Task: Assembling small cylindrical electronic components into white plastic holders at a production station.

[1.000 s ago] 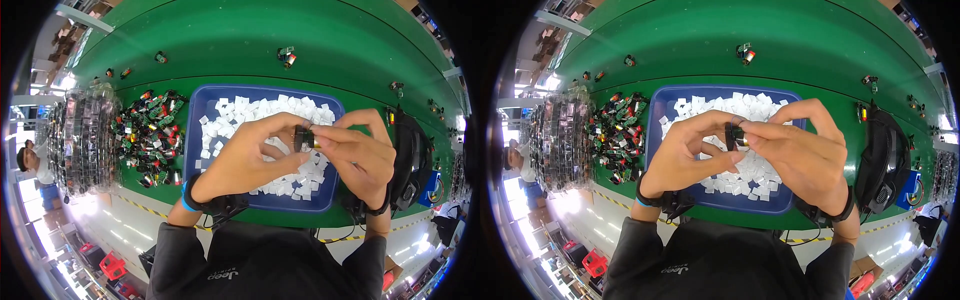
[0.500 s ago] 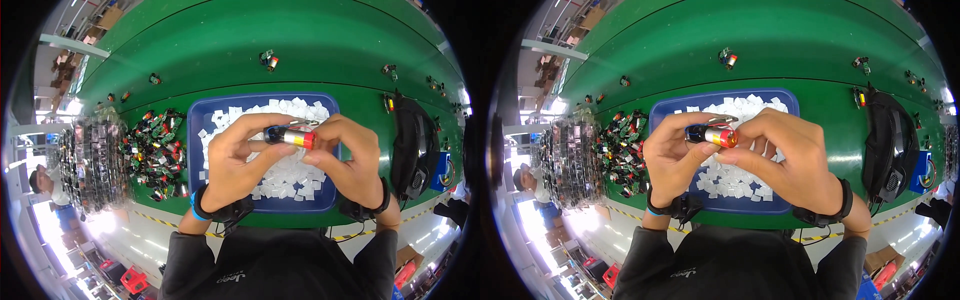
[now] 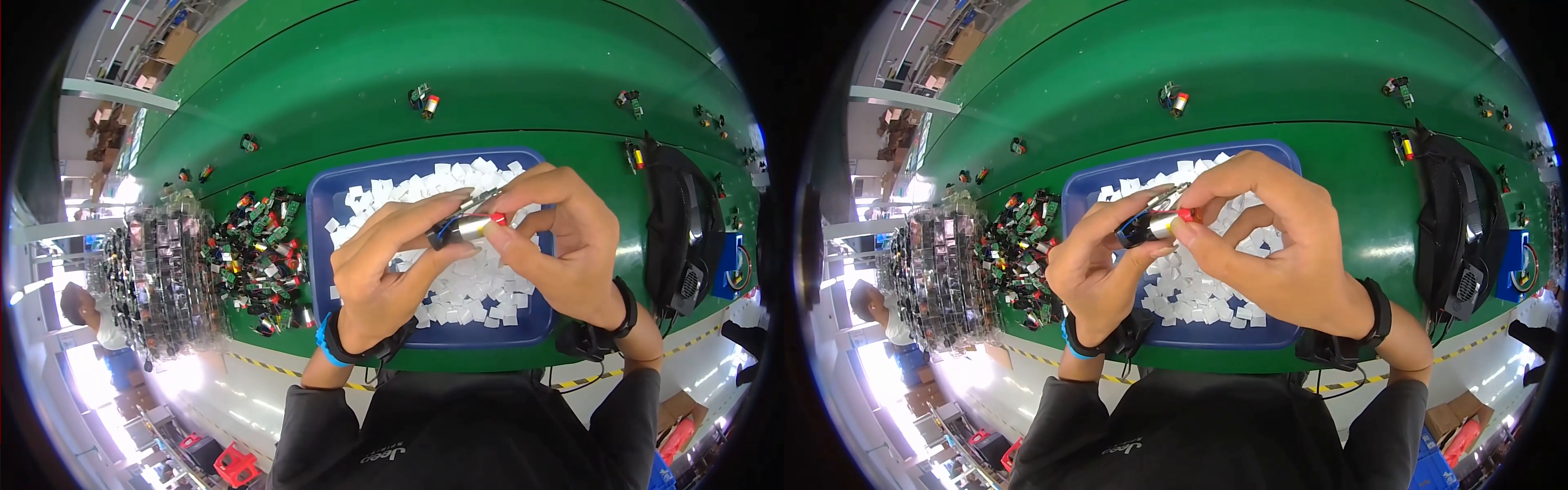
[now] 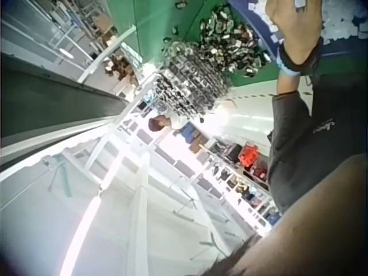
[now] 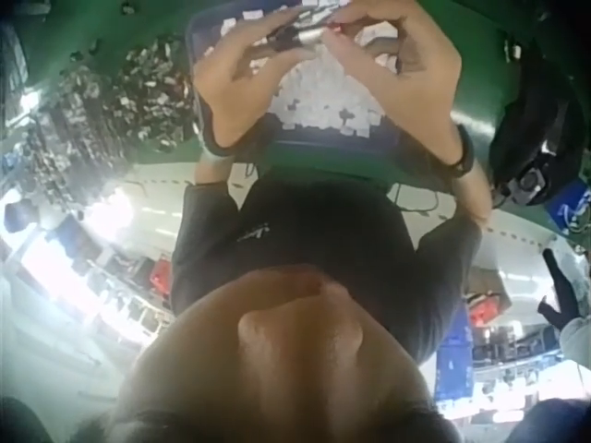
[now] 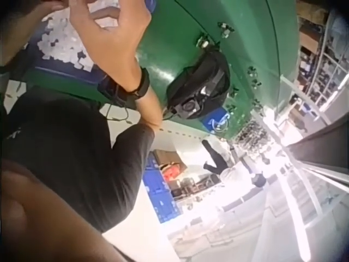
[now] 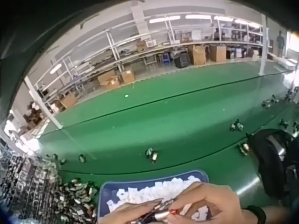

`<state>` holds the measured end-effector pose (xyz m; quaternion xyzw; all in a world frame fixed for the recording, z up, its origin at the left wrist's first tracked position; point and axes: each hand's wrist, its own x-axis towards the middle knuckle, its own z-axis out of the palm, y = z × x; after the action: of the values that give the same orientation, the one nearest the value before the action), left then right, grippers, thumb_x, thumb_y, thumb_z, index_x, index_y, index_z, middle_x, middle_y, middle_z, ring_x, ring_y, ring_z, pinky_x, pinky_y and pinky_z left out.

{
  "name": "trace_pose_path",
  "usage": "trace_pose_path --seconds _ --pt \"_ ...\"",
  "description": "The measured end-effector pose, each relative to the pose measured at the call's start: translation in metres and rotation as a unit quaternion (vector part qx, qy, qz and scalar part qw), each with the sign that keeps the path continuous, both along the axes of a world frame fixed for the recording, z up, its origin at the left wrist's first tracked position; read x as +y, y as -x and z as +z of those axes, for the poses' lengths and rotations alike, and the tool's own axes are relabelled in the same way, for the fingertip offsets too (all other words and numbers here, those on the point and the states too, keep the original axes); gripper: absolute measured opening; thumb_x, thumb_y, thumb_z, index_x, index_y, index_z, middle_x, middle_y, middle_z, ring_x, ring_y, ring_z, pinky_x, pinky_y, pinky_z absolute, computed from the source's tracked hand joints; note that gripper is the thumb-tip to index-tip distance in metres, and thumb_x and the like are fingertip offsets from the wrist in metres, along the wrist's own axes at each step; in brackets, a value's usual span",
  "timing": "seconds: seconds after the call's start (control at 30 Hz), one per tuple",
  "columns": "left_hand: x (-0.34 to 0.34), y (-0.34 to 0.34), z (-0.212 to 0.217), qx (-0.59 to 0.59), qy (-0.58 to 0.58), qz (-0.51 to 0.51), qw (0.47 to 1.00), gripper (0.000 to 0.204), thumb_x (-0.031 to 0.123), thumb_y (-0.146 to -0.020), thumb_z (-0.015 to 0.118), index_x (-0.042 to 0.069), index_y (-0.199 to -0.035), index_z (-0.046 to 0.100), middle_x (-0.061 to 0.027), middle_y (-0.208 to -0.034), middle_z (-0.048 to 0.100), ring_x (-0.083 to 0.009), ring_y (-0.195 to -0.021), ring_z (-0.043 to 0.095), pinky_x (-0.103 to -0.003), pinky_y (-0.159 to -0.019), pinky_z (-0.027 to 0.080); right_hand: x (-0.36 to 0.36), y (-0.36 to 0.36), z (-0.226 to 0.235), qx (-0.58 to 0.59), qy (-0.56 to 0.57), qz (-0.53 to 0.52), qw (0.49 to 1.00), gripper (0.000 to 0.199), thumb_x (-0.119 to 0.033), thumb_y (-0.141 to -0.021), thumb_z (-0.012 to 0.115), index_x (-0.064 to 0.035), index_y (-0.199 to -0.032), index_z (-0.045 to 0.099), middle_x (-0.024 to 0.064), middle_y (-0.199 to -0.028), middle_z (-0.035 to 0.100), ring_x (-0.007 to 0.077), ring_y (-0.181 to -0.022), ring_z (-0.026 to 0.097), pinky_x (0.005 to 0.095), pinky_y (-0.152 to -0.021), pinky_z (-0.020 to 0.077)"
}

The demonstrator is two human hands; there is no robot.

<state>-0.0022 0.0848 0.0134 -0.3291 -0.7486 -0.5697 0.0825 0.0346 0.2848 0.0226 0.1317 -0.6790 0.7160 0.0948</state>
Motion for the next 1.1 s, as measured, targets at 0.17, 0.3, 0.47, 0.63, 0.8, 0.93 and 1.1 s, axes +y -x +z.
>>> trace_pose_path --seconds 0.17,0.3,0.47,0.63,0.8,0.93,1.1 --pt "-0.004 -0.003 0.003 0.017 0.046 0.018 0.999 0.042 -0.002 -0.073 0.084 -0.004 -0.113 0.070 -0.0158 -0.110 0.074 -0.0214 -0.082 0.070 -0.027 -0.066 0.057 -0.004 -0.001 0.001 -0.090 0.082 0.031 0.992 0.021 0.005 -0.090 0.069 0.0029 -0.106 0.057 0.0113 -0.097 0.062 0.0150 -0.087 0.065 0.0267 -0.061 0.0603" --pt "0.001 -0.005 0.011 0.082 0.104 0.034 0.991 0.041 -0.003 -0.073 0.084 -0.004 -0.111 0.070 -0.0150 -0.108 0.074 -0.0213 -0.080 0.070 -0.027 -0.063 0.055 -0.004 -0.003 -0.007 -0.094 0.158 0.040 0.982 0.022 0.002 -0.093 0.068 0.0030 -0.111 0.054 0.0111 -0.097 0.063 0.0154 -0.087 0.065 0.0275 -0.061 0.0596" --pt "0.006 -0.004 0.015 0.093 0.113 0.037 0.989 0.037 -0.005 -0.075 0.082 -0.004 -0.109 0.070 -0.0140 -0.104 0.074 -0.0200 -0.079 0.070 -0.027 -0.064 0.056 -0.004 -0.003 -0.005 -0.121 0.182 0.044 0.975 0.026 0.000 -0.095 0.066 0.0032 -0.116 0.053 0.0112 -0.096 0.065 0.0159 -0.087 0.065 0.0280 -0.060 0.0587" --pt "0.006 -0.007 0.021 -0.168 0.014 -0.005 0.986 0.027 -0.006 -0.085 0.074 -0.006 -0.111 0.067 -0.0130 -0.106 0.071 -0.0176 -0.085 0.068 -0.030 -0.072 0.062 -0.002 -0.001 -0.005 -0.072 0.070 0.010 0.995 0.035 0.001 -0.087 0.074 0.0020 -0.119 0.059 0.0085 -0.092 0.067 0.0147 -0.079 0.064 0.0274 -0.061 0.0573" --pt "0.000 0.006 0.025 -0.383 -0.109 -0.109 0.911 0.022 -0.001 -0.094 0.067 -0.006 -0.114 0.065 -0.0121 -0.110 0.067 -0.0173 -0.093 0.066 -0.033 -0.076 0.064 0.008 0.008 -0.005 0.162 -0.204 -0.051 0.964 0.038 -0.002 -0.075 0.083 -0.0024 -0.111 0.071 0.0074 -0.085 0.066 0.0166 -0.069 0.064 0.0275 -0.058 0.0531" --pt "0.002 0.014 0.030 -0.470 -0.076 -0.150 0.867 0.021 0.004 -0.097 0.064 -0.006 -0.116 0.063 -0.0120 -0.113 0.065 -0.0187 -0.096 0.066 -0.032 -0.071 0.064 0.012 0.006 -0.007 0.217 -0.289 -0.065 0.930 0.034 -0.003 -0.072 0.084 -0.0052 -0.105 0.075 0.0075 -0.082 0.066 0.0194 -0.067 0.063 0.0284 -0.056 0.0504" --pt "-0.001 0.042 0.027 -0.416 0.052 -0.154 0.895 0.021 0.013 -0.095 0.070 -0.003 -0.109 0.067 -0.0093 -0.096 0.068 -0.0147 -0.080 0.066 -0.027 -0.059 0.058 0.017 0.007 -0.012 0.193 -0.314 -0.054 0.928 0.038 -0.007 -0.072 0.084 -0.0063 -0.109 0.073 0.0060 -0.086 0.066 0.0213 -0.070 0.064 0.0294 -0.058 0.0515"
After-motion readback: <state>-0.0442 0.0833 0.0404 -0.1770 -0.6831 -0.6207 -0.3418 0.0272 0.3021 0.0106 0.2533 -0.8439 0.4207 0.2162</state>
